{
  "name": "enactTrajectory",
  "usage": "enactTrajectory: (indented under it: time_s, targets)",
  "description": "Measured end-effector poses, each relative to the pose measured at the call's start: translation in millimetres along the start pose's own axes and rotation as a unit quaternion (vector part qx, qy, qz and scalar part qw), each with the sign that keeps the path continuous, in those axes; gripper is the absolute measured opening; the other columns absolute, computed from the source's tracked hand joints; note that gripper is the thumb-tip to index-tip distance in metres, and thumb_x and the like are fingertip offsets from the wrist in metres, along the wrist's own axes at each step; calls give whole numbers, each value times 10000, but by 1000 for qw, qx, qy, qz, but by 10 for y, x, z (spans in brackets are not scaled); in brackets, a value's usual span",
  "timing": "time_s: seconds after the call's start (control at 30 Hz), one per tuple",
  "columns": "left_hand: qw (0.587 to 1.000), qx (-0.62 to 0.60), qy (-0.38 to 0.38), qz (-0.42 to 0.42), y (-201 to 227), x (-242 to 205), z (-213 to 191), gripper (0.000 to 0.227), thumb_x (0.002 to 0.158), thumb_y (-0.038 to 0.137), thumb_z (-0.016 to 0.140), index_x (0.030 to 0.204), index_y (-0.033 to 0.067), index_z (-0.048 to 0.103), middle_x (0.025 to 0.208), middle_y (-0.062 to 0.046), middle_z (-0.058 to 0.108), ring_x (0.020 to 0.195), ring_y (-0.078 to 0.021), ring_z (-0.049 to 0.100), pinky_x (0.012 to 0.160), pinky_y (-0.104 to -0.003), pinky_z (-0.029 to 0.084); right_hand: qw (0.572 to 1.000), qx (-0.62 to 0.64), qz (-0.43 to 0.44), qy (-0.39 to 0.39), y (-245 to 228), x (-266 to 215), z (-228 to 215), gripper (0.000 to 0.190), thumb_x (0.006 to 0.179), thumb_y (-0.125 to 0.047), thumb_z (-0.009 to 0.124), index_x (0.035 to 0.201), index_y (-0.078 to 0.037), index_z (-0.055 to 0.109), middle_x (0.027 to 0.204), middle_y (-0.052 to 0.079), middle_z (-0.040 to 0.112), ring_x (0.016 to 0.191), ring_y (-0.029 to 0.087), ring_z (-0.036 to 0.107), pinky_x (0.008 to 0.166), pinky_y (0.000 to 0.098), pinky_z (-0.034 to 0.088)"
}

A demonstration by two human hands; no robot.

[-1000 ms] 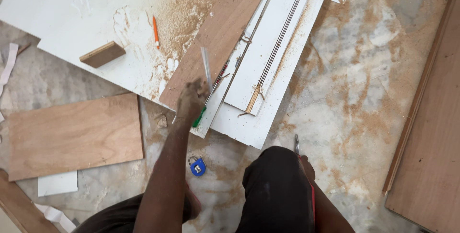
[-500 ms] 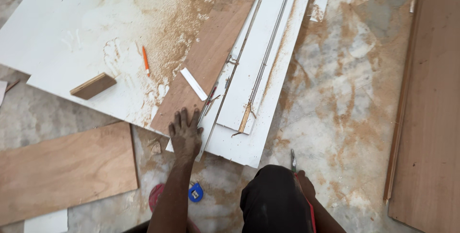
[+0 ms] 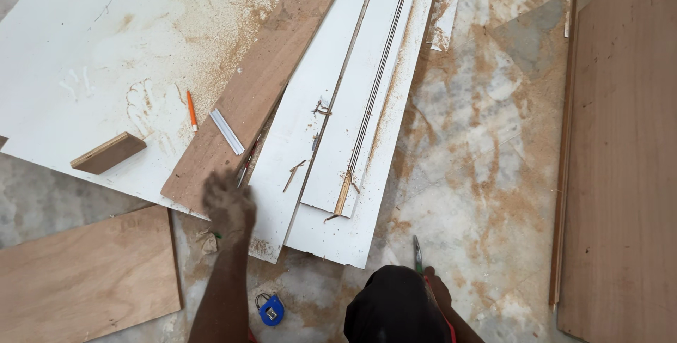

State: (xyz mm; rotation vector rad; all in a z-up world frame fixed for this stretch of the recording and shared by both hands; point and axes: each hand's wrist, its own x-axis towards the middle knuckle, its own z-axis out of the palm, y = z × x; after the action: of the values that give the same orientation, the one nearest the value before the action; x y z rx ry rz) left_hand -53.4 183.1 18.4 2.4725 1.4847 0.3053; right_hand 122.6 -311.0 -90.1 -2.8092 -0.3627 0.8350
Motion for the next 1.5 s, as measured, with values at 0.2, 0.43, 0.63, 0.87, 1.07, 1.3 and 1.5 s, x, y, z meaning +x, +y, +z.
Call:
enactTrajectory:
  time_s: [0.2, 0.43, 0.63, 0.87, 1.07, 1.3, 1.5]
  targets:
    - [997, 22, -74, 20, 162, 213, -441, 1074, 834, 702, 673, 1641, 219, 156, 1692, -244, 74, 1552, -452, 105, 1250, -561, 148, 1000, -6, -8, 5, -23, 14, -76, 372, 954, -415, 507, 1131, -89, 479, 1051, 229, 709, 1034, 409, 702, 898, 512, 524]
    - [970, 105, -218, 27, -332, 863, -728, 1380, 598, 854, 778, 1652, 288, 88, 1711, -230, 62, 1573, -441, 97, 1247, -580, 251, 1000, -20, 15, -14, -147, 129, -75, 417, 961, -450, 571, 1071, -48, 553, 1001, 216, 716, 978, 387, 707, 870, 492, 536]
    - [968, 17, -252, -5, -492, 1187, -722, 1593, 459, 827, 856, 1671, 240, 3, 1676, -303, 124, 1552, -495, 153, 1235, -647, 267, 993, -92, 46, -63, -296, 278, -240, 470, 967, -480, 627, 1020, -13, 617, 958, 205, 722, 931, 368, 711, 846, 475, 547]
    - [967, 55, -247, 37, -406, 1053, -839, 1596, 504, 854, 849, 1655, 241, -72, 1645, -352, 59, 1520, -535, 111, 1190, -721, 182, 983, -68, -46, 162, -868, 542, -1322, 543, 974, -515, 691, 959, 28, 692, 908, 191, 730, 876, 345, 715, 818, 456, 560]
    - [978, 51, -189, 66, -422, 838, -1069, 1426, 582, 862, 777, 1672, 237, 102, 1611, -380, 174, 1495, -572, 204, 1152, -741, 262, 915, 215, -277, 200, -3015, 270, -1604, 371, 943, -268, 730, 1184, -2, 639, 1114, 143, 743, 1055, 228, 728, 888, 354, 574]
    - [979, 48, -188, 57, -989, 236, -1189, 1326, 583, 784, 810, 1651, 290, 200, 1564, -367, 246, 1438, -549, 283, 1092, -695, 343, 896, 272, -350, -20, -4090, -409, -768, 684, 965, -351, 668, 1508, -37, 394, 1492, 163, 537, 1360, 267, 566, 1083, 391, 504]
    - [982, 61, -174, 38, -1521, -435, -1273, 1333, 519, 724, 851, 1623, 276, 253, 1476, -265, 323, 1374, -442, 353, 1053, -615, 370, 876, 248, -414, 18, -4381, -386, -397, 853, 973, -406, 651, 1600, 2, 241, 1658, 236, 320, 1534, 340, 331, 1217, 451, 325]
